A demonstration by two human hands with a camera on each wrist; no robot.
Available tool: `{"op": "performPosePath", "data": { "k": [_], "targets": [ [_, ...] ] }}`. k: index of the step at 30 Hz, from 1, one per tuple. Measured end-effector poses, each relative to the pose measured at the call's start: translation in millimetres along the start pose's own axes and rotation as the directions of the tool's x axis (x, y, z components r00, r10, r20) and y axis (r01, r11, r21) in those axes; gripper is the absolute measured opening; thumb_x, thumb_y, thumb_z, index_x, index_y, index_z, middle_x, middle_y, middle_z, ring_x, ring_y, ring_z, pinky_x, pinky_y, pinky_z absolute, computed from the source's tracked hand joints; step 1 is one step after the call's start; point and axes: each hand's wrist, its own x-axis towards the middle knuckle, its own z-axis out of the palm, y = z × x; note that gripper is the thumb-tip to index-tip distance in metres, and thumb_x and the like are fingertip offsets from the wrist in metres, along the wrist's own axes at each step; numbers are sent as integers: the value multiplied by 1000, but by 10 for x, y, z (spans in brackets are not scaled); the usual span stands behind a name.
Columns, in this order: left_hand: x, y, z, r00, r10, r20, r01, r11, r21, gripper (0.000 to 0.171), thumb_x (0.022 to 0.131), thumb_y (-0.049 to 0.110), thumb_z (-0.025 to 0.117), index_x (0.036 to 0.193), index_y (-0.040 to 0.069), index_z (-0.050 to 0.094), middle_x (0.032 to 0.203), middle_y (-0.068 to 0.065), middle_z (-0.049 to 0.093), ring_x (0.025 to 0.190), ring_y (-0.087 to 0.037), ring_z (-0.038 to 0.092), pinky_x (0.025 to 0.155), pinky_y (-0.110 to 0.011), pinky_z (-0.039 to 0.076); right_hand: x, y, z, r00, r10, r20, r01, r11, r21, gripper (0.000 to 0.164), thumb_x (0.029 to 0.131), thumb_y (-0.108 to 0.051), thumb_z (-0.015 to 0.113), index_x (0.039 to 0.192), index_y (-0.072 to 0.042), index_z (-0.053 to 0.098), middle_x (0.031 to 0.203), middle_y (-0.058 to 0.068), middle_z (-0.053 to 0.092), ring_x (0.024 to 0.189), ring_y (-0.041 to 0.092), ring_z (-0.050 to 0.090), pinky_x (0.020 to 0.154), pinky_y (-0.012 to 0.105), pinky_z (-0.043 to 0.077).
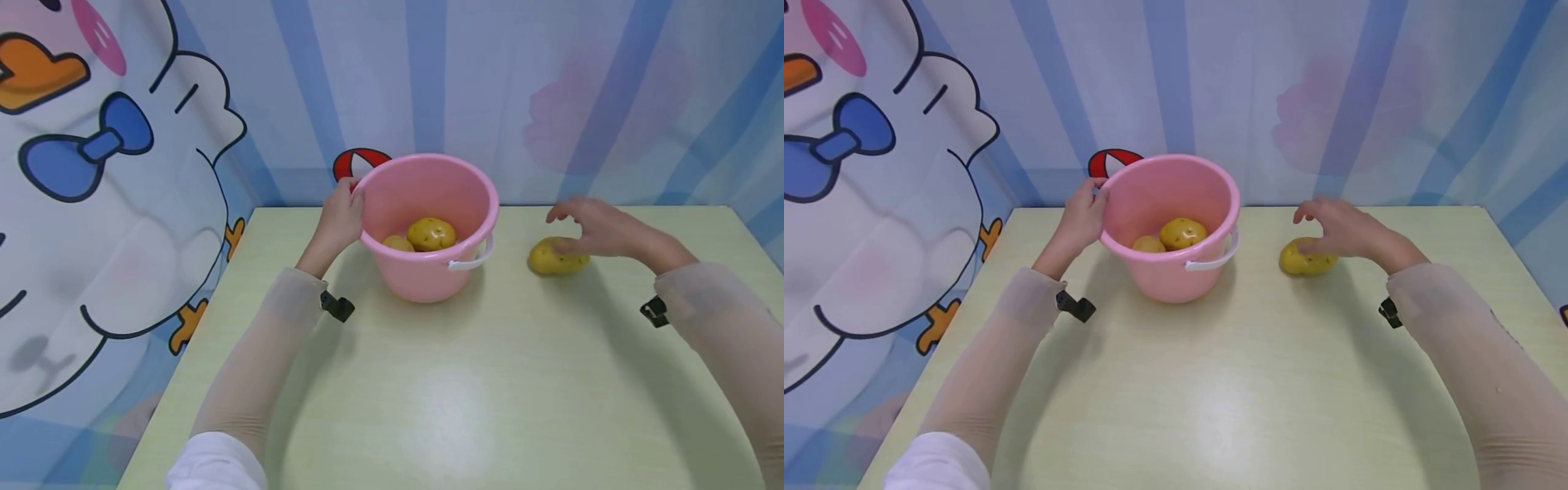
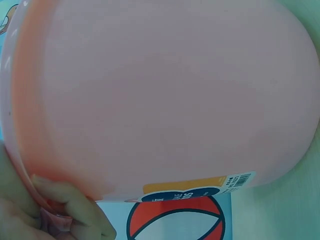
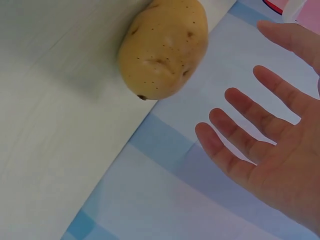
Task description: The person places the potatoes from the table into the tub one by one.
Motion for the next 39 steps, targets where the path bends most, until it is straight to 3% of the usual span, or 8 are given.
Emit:
{"op": "performPosePath", "data": {
  "k": [8,18,29,39],
  "targets": [
    [-5,14,-1,1000,-10,6,10,1000,-6,43,110,24,35,145,0,38,127,-18,56,103,-29,58,88,-41,53,23,130,109,999,31,34,-31,1000,-5,58,85,-22,80,129,5,55,126,28,52,115,44,49,93,62,42],
    [10,7,13,1000,-14,5,14,1000,0,42,110,25,35,144,1,38,124,-17,56,101,-27,59,86,-39,54,38,266,239,1000,18,21,-18,1000,-2,62,81,-20,83,129,6,54,125,30,51,113,45,49,92,61,42],
    [11,8,17,1000,-12,-2,12,1000,10,41,110,25,35,143,1,39,124,-17,56,102,-28,58,87,-39,53,83,294,372,998,39,43,-40,999,24,71,78,-25,86,136,0,53,131,31,47,118,49,44,95,68,35],
    [1,9,-1,1000,-18,1,18,1000,4,42,110,25,35,144,0,38,127,-17,55,106,-28,57,89,-40,52,148,329,470,998,7,57,-6,1000,-13,66,76,-18,87,130,2,56,124,29,52,110,45,49,92,65,41]
  ]
}}
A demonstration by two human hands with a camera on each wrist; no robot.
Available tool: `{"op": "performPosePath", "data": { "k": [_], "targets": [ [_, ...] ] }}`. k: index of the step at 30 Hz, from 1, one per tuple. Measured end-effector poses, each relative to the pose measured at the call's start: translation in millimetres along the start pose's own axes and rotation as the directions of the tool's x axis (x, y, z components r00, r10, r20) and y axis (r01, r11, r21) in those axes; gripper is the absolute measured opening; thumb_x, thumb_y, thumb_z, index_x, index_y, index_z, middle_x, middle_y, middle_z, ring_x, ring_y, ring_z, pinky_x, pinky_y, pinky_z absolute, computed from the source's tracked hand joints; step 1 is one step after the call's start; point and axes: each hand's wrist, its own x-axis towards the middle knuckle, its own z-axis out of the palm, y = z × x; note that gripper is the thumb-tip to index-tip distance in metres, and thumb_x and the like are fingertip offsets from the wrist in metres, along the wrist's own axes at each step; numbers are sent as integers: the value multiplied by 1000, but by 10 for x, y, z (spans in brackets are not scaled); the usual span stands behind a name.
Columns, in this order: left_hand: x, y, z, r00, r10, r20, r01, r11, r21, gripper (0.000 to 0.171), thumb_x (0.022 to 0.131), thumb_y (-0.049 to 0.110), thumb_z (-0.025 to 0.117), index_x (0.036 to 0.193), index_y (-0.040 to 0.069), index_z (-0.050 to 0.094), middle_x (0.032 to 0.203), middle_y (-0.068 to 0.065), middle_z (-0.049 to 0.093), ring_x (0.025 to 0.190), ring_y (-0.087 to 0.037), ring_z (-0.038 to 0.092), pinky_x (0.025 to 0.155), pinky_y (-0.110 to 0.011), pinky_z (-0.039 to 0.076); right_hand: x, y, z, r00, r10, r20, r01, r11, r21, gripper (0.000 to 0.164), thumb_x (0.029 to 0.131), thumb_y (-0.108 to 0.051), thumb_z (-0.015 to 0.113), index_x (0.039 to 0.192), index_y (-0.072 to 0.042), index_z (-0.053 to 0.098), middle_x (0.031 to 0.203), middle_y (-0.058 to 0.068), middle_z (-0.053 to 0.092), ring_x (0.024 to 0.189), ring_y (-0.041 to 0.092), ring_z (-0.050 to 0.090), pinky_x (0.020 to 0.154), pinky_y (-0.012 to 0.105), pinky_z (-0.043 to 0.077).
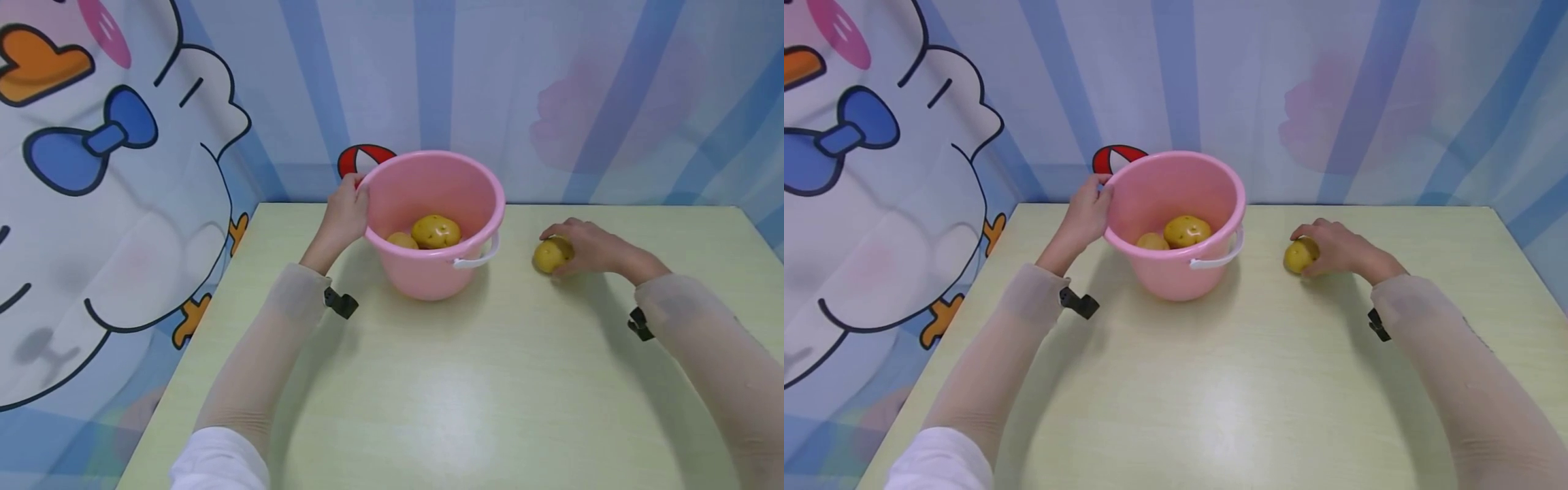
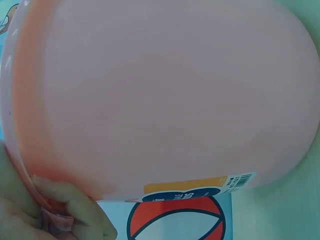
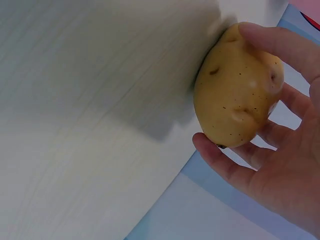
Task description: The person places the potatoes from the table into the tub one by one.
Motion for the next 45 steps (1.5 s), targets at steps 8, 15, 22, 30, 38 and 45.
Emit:
{"op": "performPosePath", "data": {
  "k": [8,15,22,30,38,45],
  "targets": [
    [5,-12,-7,1000,9,-4,-9,1000,-3,42,110,25,35,144,0,38,128,-17,54,107,-28,57,90,-40,52,28,3,16,1000,22,9,-22,1000,-18,66,76,-17,86,131,1,54,120,25,55,107,41,53,91,62,43],
    [1,-9,-2,1000,12,-1,-12,1000,-3,42,110,25,35,144,0,38,127,-18,55,105,-28,58,89,-40,53,43,-22,30,999,30,-16,-31,998,-50,65,75,-17,86,129,3,57,118,23,58,104,38,55,90,58,45],
    [-11,-5,-5,1000,14,-1,-14,1000,1,43,110,25,35,144,-1,38,128,-18,55,107,-29,57,91,-41,53,34,-56,-23,1000,19,-23,-21,998,-53,64,75,-19,87,127,3,58,117,20,60,101,35,56,88,56,47],
    [-10,0,-9,1000,13,8,-13,1000,2,43,110,25,35,144,-1,38,128,-18,55,107,-29,57,90,-41,52,3,-70,-106,1000,7,-12,-7,1000,-27,62,77,-19,86,128,4,58,117,17,61,100,32,55,87,53,46],
    [-13,-21,-10,1000,6,4,-6,1000,2,43,110,25,35,144,0,37,130,-18,54,106,-29,58,90,-41,53,-47,-175,-242,999,-32,-6,32,999,-31,62,76,-17,86,128,4,59,118,15,62,101,32,56,87,52,46],
    [-7,-22,4,1000,20,-3,-20,1000,-1,43,110,25,35,145,0,38,129,-18,55,105,-28,58,89,-40,53,-93,-285,-415,999,-23,28,24,999,-22,61,76,-17,85,129,1,59,116,13,62,95,27,55,80,47,47]
  ]
}}
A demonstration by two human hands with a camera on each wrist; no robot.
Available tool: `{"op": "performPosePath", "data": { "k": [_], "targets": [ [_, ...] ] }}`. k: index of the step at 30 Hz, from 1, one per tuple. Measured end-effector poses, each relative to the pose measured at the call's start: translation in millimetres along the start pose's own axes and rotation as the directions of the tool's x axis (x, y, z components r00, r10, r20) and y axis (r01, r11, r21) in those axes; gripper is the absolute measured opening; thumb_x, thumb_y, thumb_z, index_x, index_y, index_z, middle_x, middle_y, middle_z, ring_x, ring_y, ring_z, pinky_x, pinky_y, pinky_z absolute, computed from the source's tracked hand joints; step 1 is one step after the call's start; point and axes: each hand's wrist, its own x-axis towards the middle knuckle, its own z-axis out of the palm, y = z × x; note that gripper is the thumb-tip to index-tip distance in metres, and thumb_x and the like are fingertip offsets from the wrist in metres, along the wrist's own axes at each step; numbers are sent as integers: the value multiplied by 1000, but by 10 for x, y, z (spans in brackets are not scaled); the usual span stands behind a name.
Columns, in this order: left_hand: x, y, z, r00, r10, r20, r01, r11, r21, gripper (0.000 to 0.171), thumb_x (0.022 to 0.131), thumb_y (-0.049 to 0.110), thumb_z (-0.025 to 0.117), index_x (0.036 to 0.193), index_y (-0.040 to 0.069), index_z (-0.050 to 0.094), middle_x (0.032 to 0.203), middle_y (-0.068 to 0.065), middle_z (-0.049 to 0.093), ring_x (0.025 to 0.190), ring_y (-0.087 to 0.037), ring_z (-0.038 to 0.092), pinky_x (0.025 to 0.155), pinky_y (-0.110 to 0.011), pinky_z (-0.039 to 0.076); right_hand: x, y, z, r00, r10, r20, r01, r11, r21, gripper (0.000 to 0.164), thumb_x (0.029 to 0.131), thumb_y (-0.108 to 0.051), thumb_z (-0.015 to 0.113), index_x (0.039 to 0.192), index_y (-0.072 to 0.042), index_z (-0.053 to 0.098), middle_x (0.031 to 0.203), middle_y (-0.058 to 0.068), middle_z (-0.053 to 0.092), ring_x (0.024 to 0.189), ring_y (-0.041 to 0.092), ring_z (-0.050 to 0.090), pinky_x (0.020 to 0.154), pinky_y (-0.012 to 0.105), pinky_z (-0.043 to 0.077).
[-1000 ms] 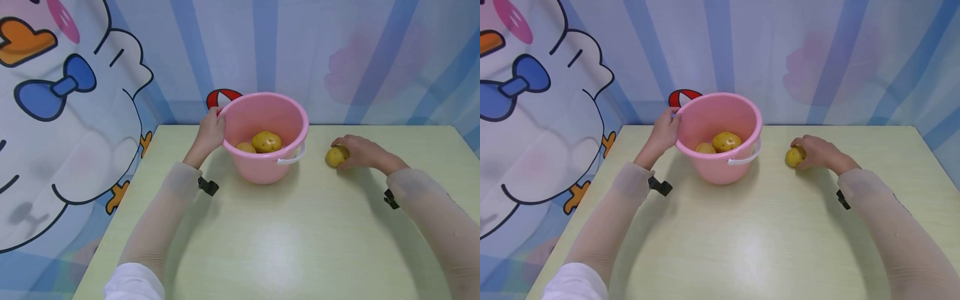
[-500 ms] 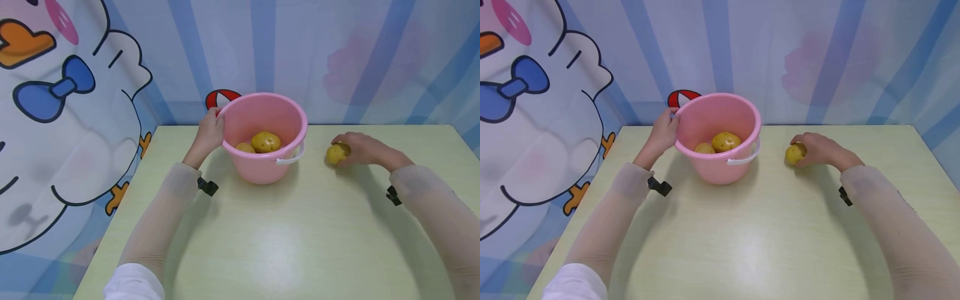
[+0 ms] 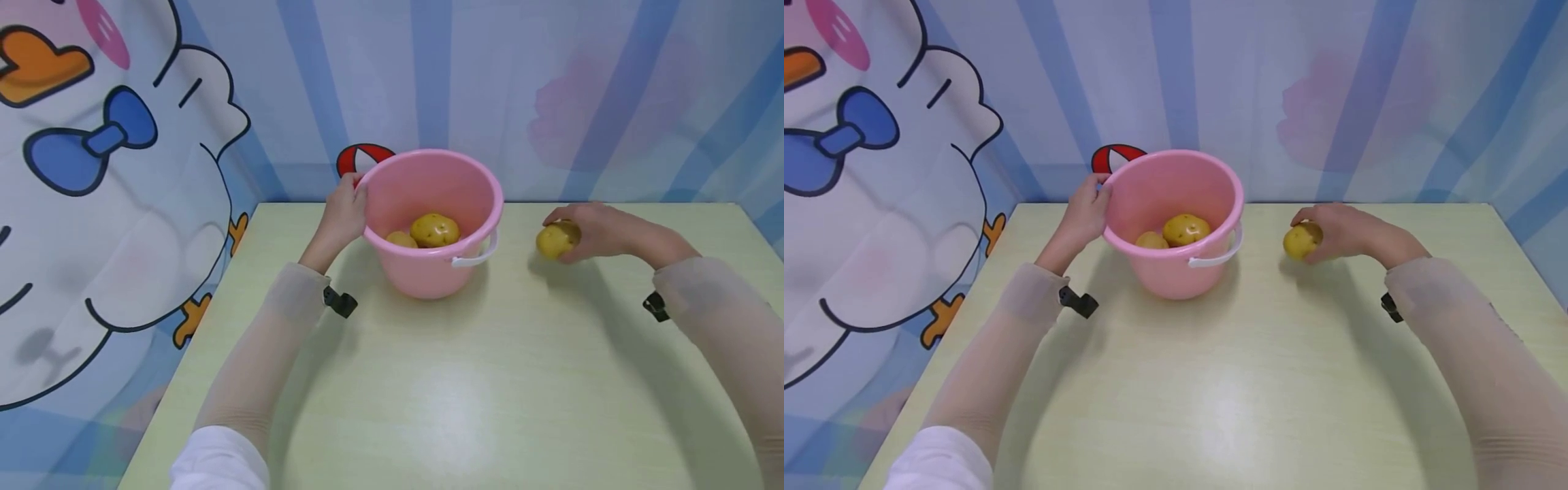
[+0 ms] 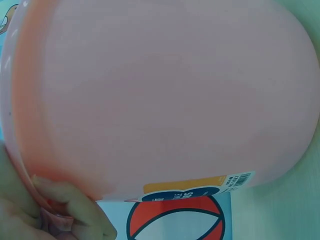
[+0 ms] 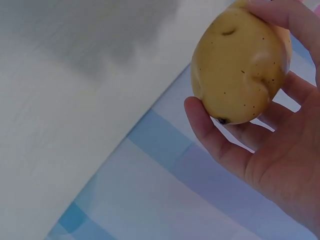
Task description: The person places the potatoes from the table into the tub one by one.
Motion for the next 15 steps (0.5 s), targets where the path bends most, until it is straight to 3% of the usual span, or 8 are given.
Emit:
{"op": "performPosePath", "data": {
  "k": [15],
  "targets": [
    [14,12,5,1000,-12,7,12,1000,-1,42,110,25,36,144,0,38,127,-17,55,104,-27,58,88,-39,53,-73,-182,-414,997,-69,-36,69,998,3,58,79,-15,84,130,-2,58,116,12,62,96,27,57,78,44,48]
  ]
}}
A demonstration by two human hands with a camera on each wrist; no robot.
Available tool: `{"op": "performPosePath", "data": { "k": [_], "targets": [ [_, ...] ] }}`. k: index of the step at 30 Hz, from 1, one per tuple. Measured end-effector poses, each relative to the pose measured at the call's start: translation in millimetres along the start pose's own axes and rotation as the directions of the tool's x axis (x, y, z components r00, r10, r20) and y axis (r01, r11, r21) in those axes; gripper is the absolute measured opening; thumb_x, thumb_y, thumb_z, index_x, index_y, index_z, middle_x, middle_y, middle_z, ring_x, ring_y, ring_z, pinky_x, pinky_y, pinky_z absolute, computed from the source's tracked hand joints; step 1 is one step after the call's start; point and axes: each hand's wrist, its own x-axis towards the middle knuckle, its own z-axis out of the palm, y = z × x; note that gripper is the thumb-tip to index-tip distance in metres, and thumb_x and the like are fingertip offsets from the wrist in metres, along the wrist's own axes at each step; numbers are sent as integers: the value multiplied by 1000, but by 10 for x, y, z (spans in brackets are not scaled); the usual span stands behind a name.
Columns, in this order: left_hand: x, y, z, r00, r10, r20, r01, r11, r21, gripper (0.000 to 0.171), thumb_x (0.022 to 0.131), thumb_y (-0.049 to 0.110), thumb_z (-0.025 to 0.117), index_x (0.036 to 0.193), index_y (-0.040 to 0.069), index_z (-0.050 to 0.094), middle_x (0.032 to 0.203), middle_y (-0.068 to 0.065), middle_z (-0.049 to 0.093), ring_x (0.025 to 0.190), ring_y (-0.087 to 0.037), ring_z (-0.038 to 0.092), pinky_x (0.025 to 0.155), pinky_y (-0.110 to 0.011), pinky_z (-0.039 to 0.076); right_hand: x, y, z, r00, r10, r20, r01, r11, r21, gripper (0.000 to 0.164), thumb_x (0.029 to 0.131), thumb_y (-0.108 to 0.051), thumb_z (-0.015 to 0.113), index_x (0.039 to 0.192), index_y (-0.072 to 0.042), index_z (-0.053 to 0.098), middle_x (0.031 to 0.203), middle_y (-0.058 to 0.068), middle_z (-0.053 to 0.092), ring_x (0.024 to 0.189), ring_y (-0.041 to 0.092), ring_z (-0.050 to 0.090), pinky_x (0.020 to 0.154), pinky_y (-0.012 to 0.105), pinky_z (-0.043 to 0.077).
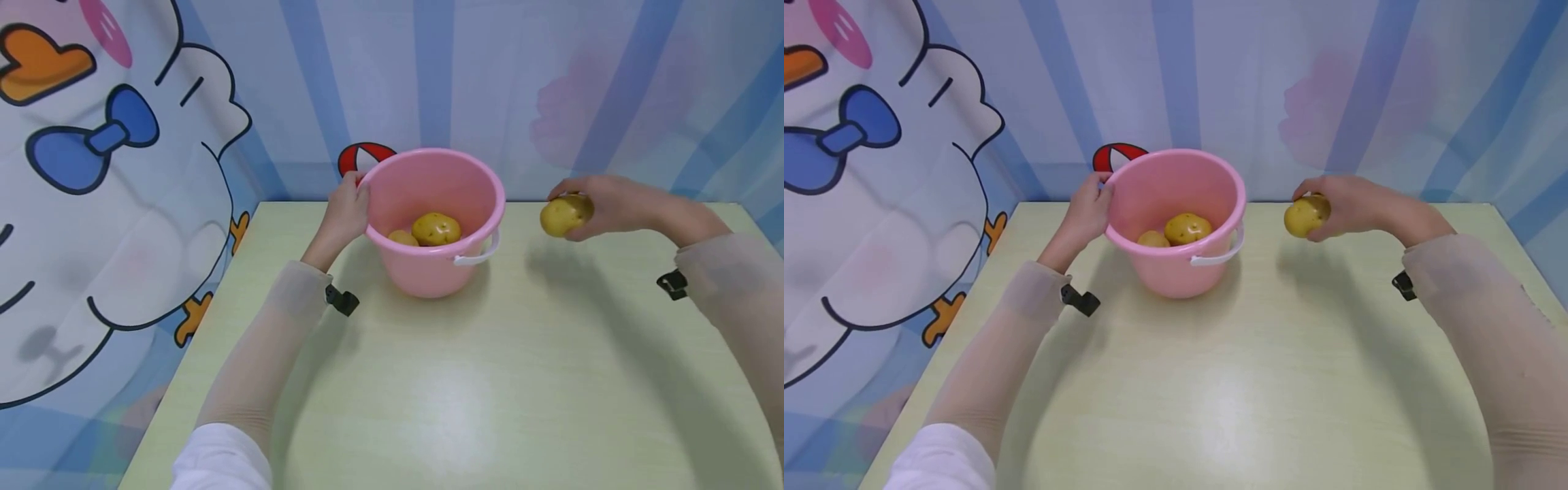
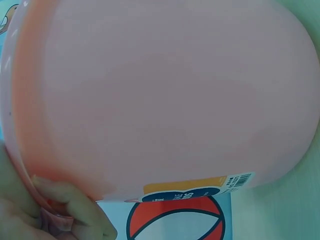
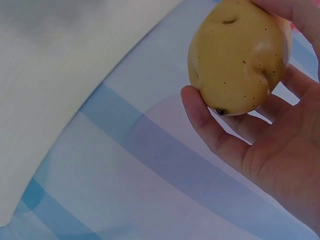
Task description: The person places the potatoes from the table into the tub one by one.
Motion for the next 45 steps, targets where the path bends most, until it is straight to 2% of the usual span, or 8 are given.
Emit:
{"op": "performPosePath", "data": {
  "k": [11,17,24,29,35,39,45],
  "targets": [
    [0,29,-13,1000,-20,3,20,1000,7,45,110,25,35,146,-1,38,135,-17,52,115,-28,54,95,-40,50,15,-181,-234,999,-41,-2,41,997,-67,59,78,-17,85,129,-4,59,116,11,63,97,27,57,79,44,49],
    [-5,28,-17,1000,2,-4,-2,1000,11,45,110,25,34,145,-2,39,133,-18,53,112,-29,55,94,-41,50,-7,-279,-364,998,-59,-18,57,995,-78,60,78,-17,85,130,-5,58,117,12,63,98,27,57,79,44,49],
    [1,29,-14,1000,-1,-6,1,1000,13,44,110,24,35,145,-2,39,133,-18,53,113,-29,55,95,-41,50,-33,-418,-510,998,-61,-18,58,992,-109,62,79,-19,85,133,-5,56,117,12,63,97,27,58,81,44,49],
    [11,16,-9,1000,-2,-8,2,1000,17,45,110,25,35,145,-2,39,133,-19,53,115,-30,55,97,-42,49,-8,-511,-577,995,-96,-30,92,989,-116,64,79,-18,85,134,-4,55,120,14,62,100,28,59,83,44,51],
    [26,-8,-4,1000,22,-22,-20,998,52,46,109,25,34,144,-5,41,135,-21,54,122,-31,53,103,-43,43,40,-621,-622,989,-140,-40,134,984,-121,62,79,-16,84,133,-2,56,121,13,62,96,24,58,78,36,52],
    [22,-6,0,1000,21,-18,-20,999,39,46,109,25,35,144,-5,41,135,-21,53,120,-31,53,101,-44,44,88,-710,-657,986,-164,-39,159,980,-121,59,78,-14,85,130,-2,58,117,11,63,93,22,58,76,31,52],
    [19,8,-7,1000,6,-11,-6,1000,25,45,110,25,34,144,-3,40,133,-20,53,115,-30,54,97,-43,47,166,-886,-731,984,-174,-22,171,980,-101,59,80,-12,83,132,-1,57,120,12,61,98,24,58,78,27,53]
  ]
}}
